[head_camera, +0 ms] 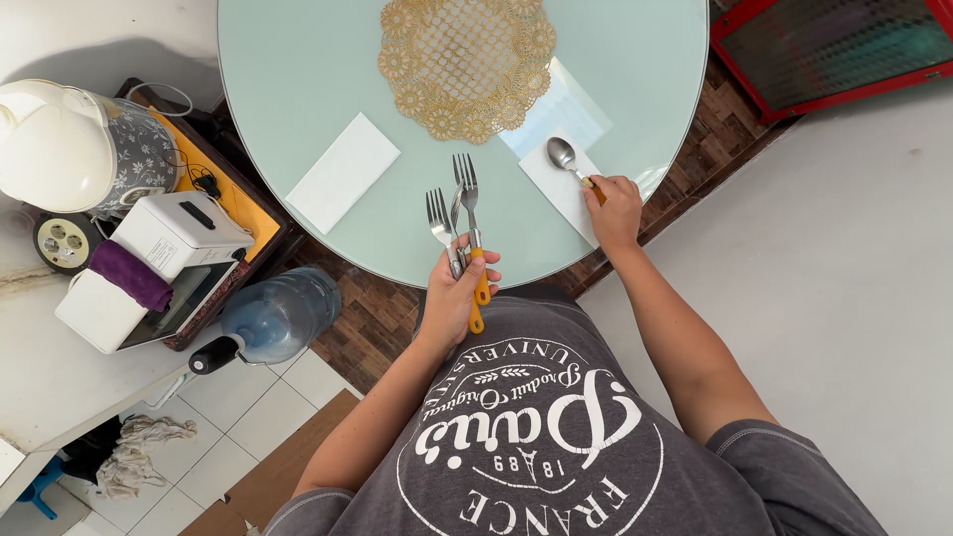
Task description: Setting a dining table with plates, napkins, and cutlery.
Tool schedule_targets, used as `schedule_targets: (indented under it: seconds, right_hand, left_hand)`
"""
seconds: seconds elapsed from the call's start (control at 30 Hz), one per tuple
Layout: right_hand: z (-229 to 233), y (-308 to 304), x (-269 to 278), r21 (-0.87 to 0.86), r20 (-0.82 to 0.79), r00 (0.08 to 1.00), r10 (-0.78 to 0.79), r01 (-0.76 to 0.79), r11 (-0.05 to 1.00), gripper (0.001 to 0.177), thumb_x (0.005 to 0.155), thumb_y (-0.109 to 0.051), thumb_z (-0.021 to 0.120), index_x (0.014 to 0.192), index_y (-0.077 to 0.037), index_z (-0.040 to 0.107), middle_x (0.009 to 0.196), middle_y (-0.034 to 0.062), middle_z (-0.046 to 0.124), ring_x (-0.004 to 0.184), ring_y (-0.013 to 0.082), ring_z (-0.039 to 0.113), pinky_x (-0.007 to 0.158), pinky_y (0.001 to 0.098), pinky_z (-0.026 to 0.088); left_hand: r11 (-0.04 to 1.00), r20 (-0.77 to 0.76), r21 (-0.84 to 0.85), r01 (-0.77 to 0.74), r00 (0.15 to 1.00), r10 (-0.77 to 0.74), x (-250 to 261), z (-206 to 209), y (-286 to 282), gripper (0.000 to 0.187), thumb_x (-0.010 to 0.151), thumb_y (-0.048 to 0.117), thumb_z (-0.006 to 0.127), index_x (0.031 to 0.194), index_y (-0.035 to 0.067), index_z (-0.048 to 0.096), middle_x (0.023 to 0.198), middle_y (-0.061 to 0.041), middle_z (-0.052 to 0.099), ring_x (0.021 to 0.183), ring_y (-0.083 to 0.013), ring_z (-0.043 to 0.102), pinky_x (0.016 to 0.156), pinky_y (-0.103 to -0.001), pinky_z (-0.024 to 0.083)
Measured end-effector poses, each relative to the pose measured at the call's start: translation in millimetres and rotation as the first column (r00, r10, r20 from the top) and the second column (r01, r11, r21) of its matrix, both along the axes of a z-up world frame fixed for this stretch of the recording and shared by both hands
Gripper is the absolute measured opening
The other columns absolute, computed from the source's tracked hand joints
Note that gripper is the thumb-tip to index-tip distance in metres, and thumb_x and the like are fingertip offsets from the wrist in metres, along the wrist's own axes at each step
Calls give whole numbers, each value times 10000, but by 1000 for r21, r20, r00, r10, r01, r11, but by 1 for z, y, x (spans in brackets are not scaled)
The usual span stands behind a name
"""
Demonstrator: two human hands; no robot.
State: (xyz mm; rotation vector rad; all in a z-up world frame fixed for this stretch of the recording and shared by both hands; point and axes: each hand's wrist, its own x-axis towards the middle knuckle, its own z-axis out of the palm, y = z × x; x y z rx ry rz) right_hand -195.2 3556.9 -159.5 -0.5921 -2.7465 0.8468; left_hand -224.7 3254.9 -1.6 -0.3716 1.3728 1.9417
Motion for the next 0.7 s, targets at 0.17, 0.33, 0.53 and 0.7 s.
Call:
schedule_targets:
  seconds: [0.17,0.33,0.53,0.7]
  right_hand:
    - [0,0,0,9,-2,1000,5,-5,1000,249,926,-163,801,1138,-35,775,1004,97,670,996,286,607,882,407,502]
    - [-3,-1,1,15,-1,1000,13,-13,1000,252,924,-165,801,1138,-34,774,1008,98,670,999,289,607,883,409,504]
    - [-4,-3,1,22,16,1000,12,-13,1000,251,920,-174,806,1130,-41,774,1008,105,668,987,296,614,873,418,503]
    - [-5,-5,1,39,52,999,0,-2,999,252,908,-207,811,1110,-60,775,1002,99,672,969,298,627,859,441,488]
  left_hand:
    - [1000,-4,-4,-1,1000,1,0,1,0,440,1036,134,551,1452,29,453,1138,-131,676,913,-153,657,776,-315,590]
    - [1000,-4,-13,3,1000,-3,-1,2,0,440,1034,132,551,1452,33,455,1133,-128,680,910,-152,658,775,-313,589]
    - [1000,-2,-21,-3,1000,3,-1,2,-2,444,1035,131,548,1456,30,452,1135,-124,680,916,-149,659,780,-312,594]
    - [1000,-10,-30,2,1000,-3,-2,4,-5,446,1038,136,542,1462,39,445,1136,-124,682,918,-150,661,782,-310,595]
